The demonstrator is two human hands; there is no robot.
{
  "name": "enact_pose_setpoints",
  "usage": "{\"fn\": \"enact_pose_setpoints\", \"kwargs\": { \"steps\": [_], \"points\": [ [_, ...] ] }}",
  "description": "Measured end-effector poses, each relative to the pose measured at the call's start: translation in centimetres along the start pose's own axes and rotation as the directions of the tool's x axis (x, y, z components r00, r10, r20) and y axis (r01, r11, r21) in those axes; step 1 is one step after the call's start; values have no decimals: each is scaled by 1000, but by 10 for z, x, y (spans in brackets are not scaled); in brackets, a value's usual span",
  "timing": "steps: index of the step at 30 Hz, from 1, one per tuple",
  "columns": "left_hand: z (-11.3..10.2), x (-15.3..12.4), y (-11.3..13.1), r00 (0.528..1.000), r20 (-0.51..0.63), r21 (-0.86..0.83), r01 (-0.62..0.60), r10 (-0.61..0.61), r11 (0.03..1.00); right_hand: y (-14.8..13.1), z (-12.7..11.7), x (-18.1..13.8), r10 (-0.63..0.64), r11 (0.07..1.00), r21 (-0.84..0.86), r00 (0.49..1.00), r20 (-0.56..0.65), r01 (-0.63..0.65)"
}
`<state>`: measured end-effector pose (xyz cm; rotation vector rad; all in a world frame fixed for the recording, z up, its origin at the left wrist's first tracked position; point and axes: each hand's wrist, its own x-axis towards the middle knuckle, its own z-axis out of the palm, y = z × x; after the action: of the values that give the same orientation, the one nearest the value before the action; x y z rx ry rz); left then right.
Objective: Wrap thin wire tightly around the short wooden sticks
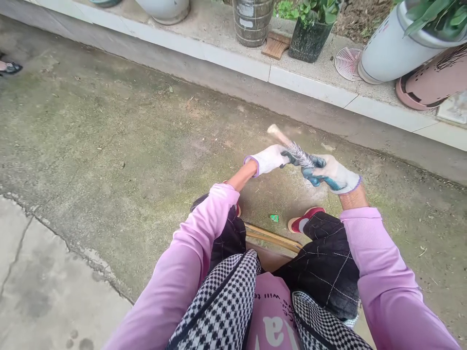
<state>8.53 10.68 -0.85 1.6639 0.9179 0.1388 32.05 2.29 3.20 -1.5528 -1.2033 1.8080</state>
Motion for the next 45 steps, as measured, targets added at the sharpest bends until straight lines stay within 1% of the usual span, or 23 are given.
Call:
{"fn": "enact_pose_setpoints", "kwargs": {
  "steps": [2, 4, 5, 7, 9, 11, 13, 15, 17, 18, 20, 22, 25, 28, 30, 33, 35, 37, 39, 40, 42, 44, 45],
  "points": [
    [9, -2, 4, 1000, 15, 44, -26, 26, 999, 2, 1, 9, -58, 996, 58, 992, -108, 64],
    [12, -6, 7, 999, 12, 113, -44, 43, 993, 9, -4, 18, -63, 997, 26, 971, -230, 71],
    [11, -7, 8, 999, -1, 151, -40, 41, 988, 13, -8, 23, -52, 998, -34, 951, -303, 43],
    [8, -10, 9, 999, -29, 205, -22, 29, 979, 21, -18, 32, -41, 963, -256, 897, -440, -82],
    [4, -11, 8, 999, -39, 225, -11, 20, 974, 26, -27, 39, -74, 806, -538, 858, -508, -248],
    [2, -11, 8, 999, -31, 236, -2, 10, 972, 28, -30, 44, -84, 571, -742, 873, -480, -352],
    [0, -11, 6, 999, -36, 254, 13, -4, 967, 27, -28, 46, -25, 392, -843, 912, -409, -368],
    [-5, -11, 4, 998, -62, 259, 27, -11, 965, 26, -23, 43, 71, 308, -898, 949, -307, -314],
    [-11, -11, 2, 995, -98, 240, 37, -13, 970, 25, -19, 36, 167, 321, -914, 965, -202, -247],
    [-14, -11, 1, 994, -110, 218, 43, -19, 975, 25, -17, 32, 215, 371, -900, 964, -156, -228],
    [-19, -9, -1, 991, -125, 152, 61, -42, 987, 23, -15, 21, 284, 545, -807, 956, -75, -225],
    [-20, -5, -2, 990, -127, 47, 67, -61, 997, 19, -14, 10, 296, 737, -635, 955, -3, -231],
    [-18, 2, -4, 992, -112, -163, 45, -64, 986, 11, -15, -1, 224, 911, -367, 973, 60, -187],
    [-14, 6, -7, 994, -98, -323, 2, -36, 946, 2, -14, -7, 95, 985, -152, 994, 56, -86],
    [-11, 6, -8, 996, -79, -345, 5, -35, 939, -2, -13, -7, -1, 999, -34, 1000, 4, 1],
    [-3, 3, -7, 998, -23, -296, 45, -54, 954, 1, -13, 0, -124, 989, 63, 977, -172, 136],
    [4, 0, -3, 999, 25, -273, 51, -46, 961, 8, -15, 9, -157, 983, 49, 941, -301, 179],
    [12, -5, 2, 996, 81, -268, 50, -29, 962, 16, -21, 20, -150, 988, -40, 900, -410, 147],
    [16, -8, 7, 992, 124, -265, 44, -11, 963, 23, -28, 31, -148, 971, -235, 860, -488, 34],
    [16, -9, 9, 992, 128, -261, 44, -11, 964, 26, -31, 36, -157, 926, -373, 847, -507, -52],
    [13, -9, 10, 995, 92, -245, 47, -25, 968, 27, -35, 42, -163, 732, -644, 860, -484, -224],
    [6, -6, 6, 998, 16, -207, 58, -56, 977, 25, -34, 43, -94, 504, -809, 912, -399, -302],
    [1, -4, 3, 998, -22, -181, 61, -66, 982, 23, -32, 42, -33, 435, -852, 940, -340, -293]
  ]
}}
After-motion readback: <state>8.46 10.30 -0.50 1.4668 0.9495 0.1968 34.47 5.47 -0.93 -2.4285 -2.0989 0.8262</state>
